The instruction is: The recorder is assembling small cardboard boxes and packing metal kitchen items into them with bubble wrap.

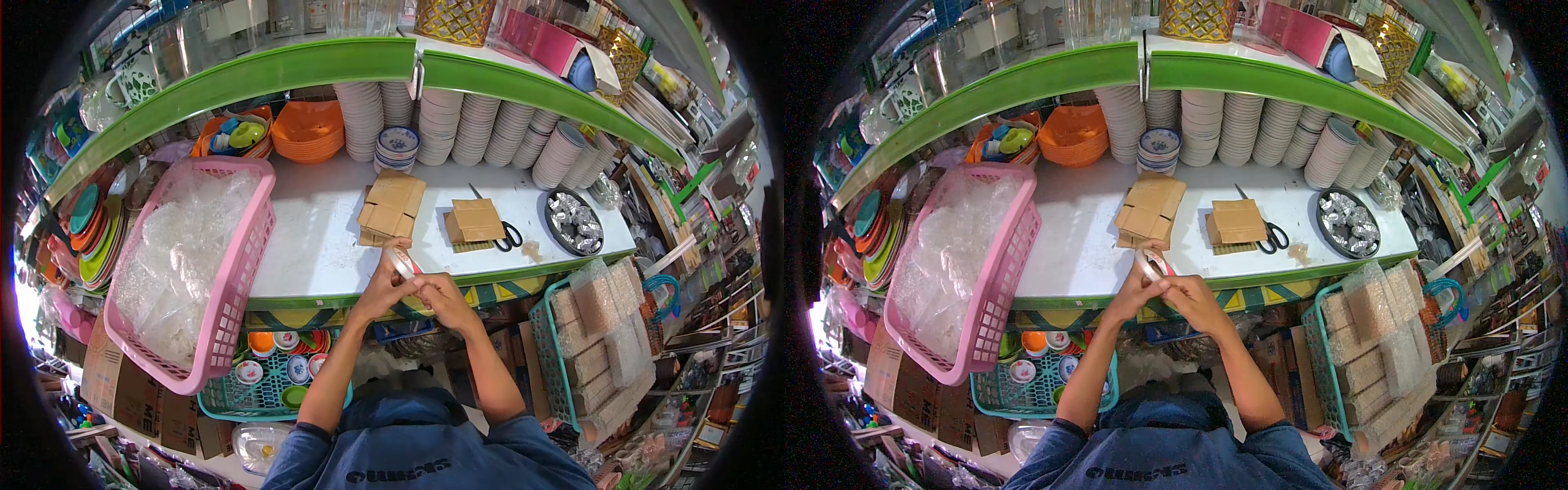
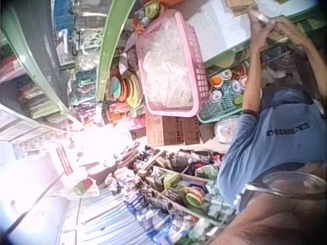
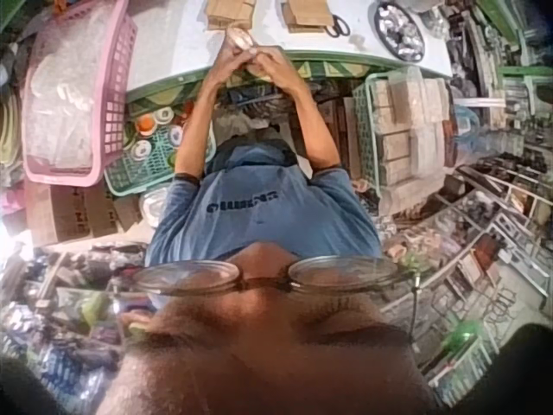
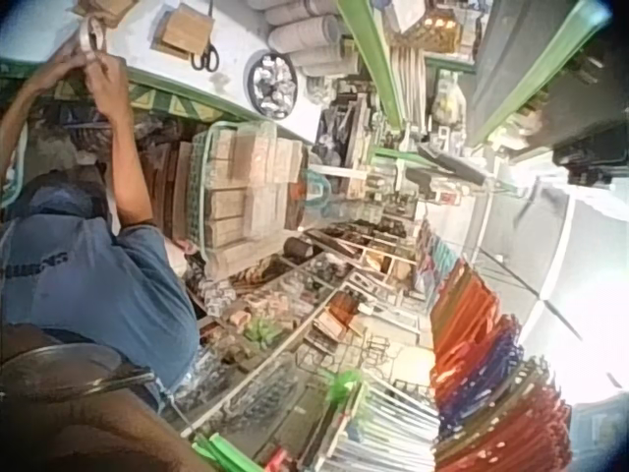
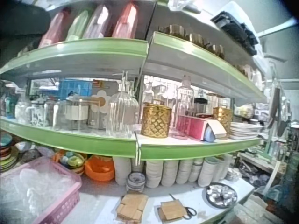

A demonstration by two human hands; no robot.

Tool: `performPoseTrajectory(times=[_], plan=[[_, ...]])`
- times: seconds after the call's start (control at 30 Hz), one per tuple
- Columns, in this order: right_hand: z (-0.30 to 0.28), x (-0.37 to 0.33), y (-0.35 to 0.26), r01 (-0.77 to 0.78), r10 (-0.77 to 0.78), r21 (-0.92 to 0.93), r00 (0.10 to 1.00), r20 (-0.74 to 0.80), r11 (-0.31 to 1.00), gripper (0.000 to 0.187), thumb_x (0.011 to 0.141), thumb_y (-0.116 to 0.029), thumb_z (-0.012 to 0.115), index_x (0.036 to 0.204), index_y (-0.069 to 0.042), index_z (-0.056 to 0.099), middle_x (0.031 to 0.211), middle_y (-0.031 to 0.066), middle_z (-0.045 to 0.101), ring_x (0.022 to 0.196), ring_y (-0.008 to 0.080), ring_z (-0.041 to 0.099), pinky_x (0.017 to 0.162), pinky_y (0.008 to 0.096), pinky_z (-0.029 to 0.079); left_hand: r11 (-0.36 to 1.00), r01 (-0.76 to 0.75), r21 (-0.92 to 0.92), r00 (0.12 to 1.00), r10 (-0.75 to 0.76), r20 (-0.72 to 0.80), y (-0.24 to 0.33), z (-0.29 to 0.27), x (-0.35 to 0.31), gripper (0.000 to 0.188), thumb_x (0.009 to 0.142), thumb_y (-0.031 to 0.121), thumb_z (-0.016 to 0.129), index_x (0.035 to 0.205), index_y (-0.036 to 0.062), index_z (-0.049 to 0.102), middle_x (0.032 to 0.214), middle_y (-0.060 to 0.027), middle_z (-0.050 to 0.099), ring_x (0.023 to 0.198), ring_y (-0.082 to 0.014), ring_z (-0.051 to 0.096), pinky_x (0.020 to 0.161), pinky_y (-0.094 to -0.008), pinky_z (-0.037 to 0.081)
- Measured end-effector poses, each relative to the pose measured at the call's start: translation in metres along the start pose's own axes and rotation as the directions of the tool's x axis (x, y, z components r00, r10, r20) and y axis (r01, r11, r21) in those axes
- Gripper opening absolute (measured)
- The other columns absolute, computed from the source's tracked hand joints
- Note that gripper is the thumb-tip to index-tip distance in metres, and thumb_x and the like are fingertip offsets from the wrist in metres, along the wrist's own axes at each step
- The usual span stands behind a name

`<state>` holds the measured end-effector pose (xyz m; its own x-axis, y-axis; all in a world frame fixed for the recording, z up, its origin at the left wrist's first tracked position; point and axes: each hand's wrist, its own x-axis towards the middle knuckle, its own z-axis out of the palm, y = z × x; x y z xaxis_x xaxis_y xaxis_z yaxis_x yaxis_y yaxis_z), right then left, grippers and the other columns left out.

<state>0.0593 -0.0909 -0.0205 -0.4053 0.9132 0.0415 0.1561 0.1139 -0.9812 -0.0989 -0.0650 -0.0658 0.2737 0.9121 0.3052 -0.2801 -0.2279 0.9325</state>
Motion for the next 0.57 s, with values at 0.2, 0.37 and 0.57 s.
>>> performPoseTrajectory(times=[0.2, 0.37, 0.57], plan=[[-0.004, 0.001, -0.003, -0.096, 0.078, 0.159, 0.990, 0.117, 0.983, 0.021, 0.091, -0.013, 0.042, 0.082, -0.002, 0.057, 0.062, -0.0029, 0.042, 0.056, 0.0056, 0.037, 0.051, 0.0250, 0.031, 0.997, 0.078, 0.010, 0.997, -0.078, -0.018, 0.012, -0.003, -0.001, 0.046, 0.097, 0.026, 0.055, 0.134, 0.0104, 0.034, 0.093, -0.0074, 0.053, 0.067, -0.0136, 0.056, 0.068, -0.0265, 0.047], [-0.005, 0.003, -0.002, -0.088, 0.066, 0.180, 0.990, 0.127, 0.980, 0.021, 0.091, -0.014, 0.042, 0.083, -0.003, 0.057, 0.064, -0.0029, 0.043, 0.055, 0.0048, 0.037, 0.050, 0.0237, 0.030, 0.986, 0.161, -0.039, 0.987, -0.161, 0.006, 0.006, -0.007, 0.000, 0.042, 0.098, 0.027, 0.052, 0.132, 0.0104, 0.035, 0.094, -0.0071, 0.054, 0.065, -0.0121, 0.055, 0.067, -0.0251, 0.045], [-0.005, 0.008, -0.001, -0.083, 0.067, 0.149, 0.992, 0.108, 0.985, 0.021, 0.092, -0.017, 0.044, 0.086, -0.005, 0.059, 0.069, 0.0004, 0.053, 0.059, 0.0078, 0.040, 0.053, 0.0259, 0.033, 0.965, 0.226, -0.136, 0.972, -0.232, -0.026, -0.002, -0.008, -0.002, 0.043, 0.098, 0.038, 0.049, 0.130, 0.0109, 0.036, 0.096, -0.0077, 0.055, 0.064, -0.0135, 0.055, 0.065, -0.0271, 0.048]])
